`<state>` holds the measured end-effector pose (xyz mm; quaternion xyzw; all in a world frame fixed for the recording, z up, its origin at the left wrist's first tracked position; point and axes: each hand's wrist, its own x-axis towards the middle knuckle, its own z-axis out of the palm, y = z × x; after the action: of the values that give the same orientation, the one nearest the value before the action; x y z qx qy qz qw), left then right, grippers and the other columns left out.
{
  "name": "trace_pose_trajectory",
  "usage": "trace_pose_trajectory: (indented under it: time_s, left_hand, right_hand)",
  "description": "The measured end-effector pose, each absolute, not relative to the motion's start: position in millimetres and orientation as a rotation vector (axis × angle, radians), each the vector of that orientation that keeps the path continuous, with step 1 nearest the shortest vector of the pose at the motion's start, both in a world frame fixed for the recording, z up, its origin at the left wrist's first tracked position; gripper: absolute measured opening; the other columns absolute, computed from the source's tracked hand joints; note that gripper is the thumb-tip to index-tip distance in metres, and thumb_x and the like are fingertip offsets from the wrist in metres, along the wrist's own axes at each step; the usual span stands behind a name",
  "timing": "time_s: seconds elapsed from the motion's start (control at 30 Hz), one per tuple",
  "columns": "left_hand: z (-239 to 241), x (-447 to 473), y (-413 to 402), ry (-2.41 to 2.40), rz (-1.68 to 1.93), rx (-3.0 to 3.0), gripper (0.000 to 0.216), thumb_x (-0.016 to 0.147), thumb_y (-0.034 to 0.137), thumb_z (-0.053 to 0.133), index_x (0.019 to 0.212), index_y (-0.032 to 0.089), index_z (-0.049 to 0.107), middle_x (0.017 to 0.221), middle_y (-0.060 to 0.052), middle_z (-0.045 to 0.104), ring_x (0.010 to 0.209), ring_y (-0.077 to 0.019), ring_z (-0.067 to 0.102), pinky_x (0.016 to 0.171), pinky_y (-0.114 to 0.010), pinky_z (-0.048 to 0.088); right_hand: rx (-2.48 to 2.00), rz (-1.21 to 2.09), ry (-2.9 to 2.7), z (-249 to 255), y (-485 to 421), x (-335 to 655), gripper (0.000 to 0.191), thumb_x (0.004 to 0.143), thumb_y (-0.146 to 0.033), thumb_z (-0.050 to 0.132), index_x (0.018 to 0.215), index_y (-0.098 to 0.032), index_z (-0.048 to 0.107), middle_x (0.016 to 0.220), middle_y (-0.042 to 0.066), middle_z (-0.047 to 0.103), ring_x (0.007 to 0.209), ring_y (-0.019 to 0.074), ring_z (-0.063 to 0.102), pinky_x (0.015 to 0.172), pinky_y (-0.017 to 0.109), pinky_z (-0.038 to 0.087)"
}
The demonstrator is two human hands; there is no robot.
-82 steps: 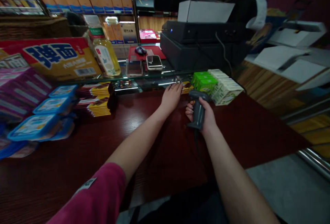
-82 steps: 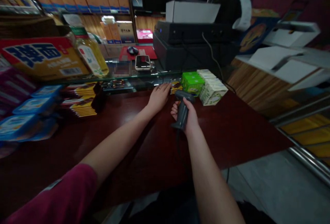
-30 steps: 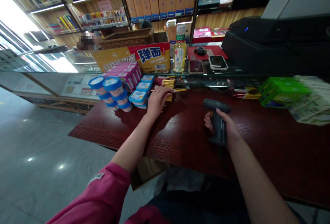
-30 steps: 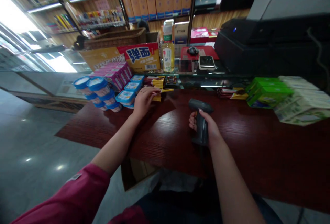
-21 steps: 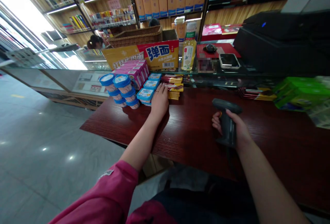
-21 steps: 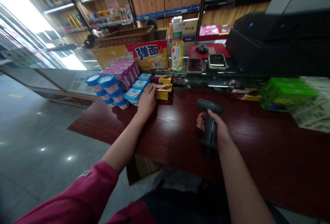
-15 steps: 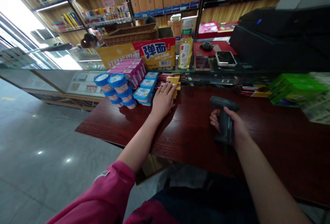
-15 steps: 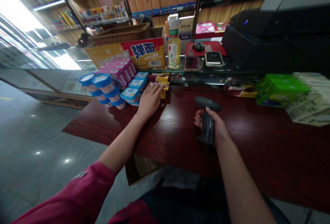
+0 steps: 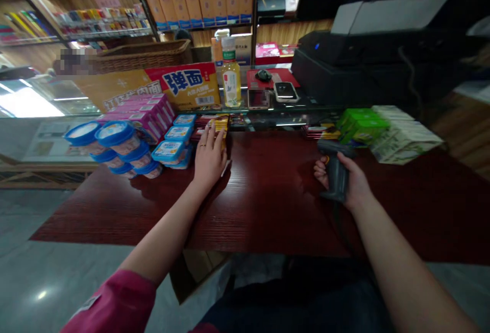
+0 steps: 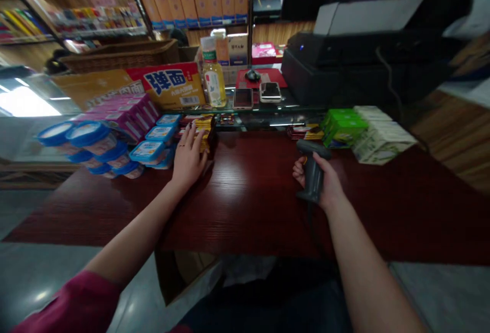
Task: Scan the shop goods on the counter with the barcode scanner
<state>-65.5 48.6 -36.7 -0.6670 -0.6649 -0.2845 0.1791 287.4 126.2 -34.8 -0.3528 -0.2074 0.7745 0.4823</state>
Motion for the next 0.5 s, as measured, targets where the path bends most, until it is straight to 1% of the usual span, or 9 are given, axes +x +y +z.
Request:
trace_pose_trajectory:
  time_s: [0.1,0.23,0.4,0.5]
  left_hand:
    - [-45,-22,64,-1.637,-0.761,-2.205,0.058,0.095,0.015,0.048,0.153,0.016,0.039,0.166,-0.011,0.033,0.155,-0.0260,0.029,0.127,-0.045,0.030]
    - [-58,54,109,-1.422,-0.703,-2.538,0.063,0.092,0.013,0.050,0.153,0.013,0.037,0.164,-0.013,0.036,0.152,-0.0241,0.035,0.125,-0.041,0.035]
    - [-64,128,190,-1.323,-0.799,-2.660,0.068,0.088,0.005,0.050,0.154,0.013,0.037,0.159,-0.015,0.044,0.149,-0.0222,0.041,0.124,-0.038,0.035]
    - [-67,145,228,-1.462,-0.808,-2.616,0.068,0.088,0.006,0.054,0.154,0.012,0.038,0.158,-0.017,0.045,0.147,-0.0254,0.043,0.121,-0.041,0.038]
  right_hand:
    - [-0.814,1.861,-0.451,-37,136,314,0.017,0.090,-0.034,0.057,0.087,-0.018,0.060,0.073,0.005,0.056,0.061,0.0142,0.057,0.057,0.022,0.060]
    - [-0.770,1.869,-0.415,-40,150,331,0.018,0.087,-0.037,0.064,0.087,-0.020,0.058,0.074,0.004,0.057,0.062,0.0137,0.057,0.058,0.023,0.060]
    - [-0.774,1.899,-0.468,-50,161,334,0.023,0.086,-0.040,0.067,0.087,-0.018,0.060,0.075,0.005,0.061,0.067,0.0145,0.060,0.062,0.024,0.060]
    - [-0.773,1.901,-0.539,-54,164,336,0.025,0.085,-0.042,0.069,0.085,-0.019,0.061,0.075,0.004,0.061,0.066,0.0148,0.060,0.062,0.025,0.059]
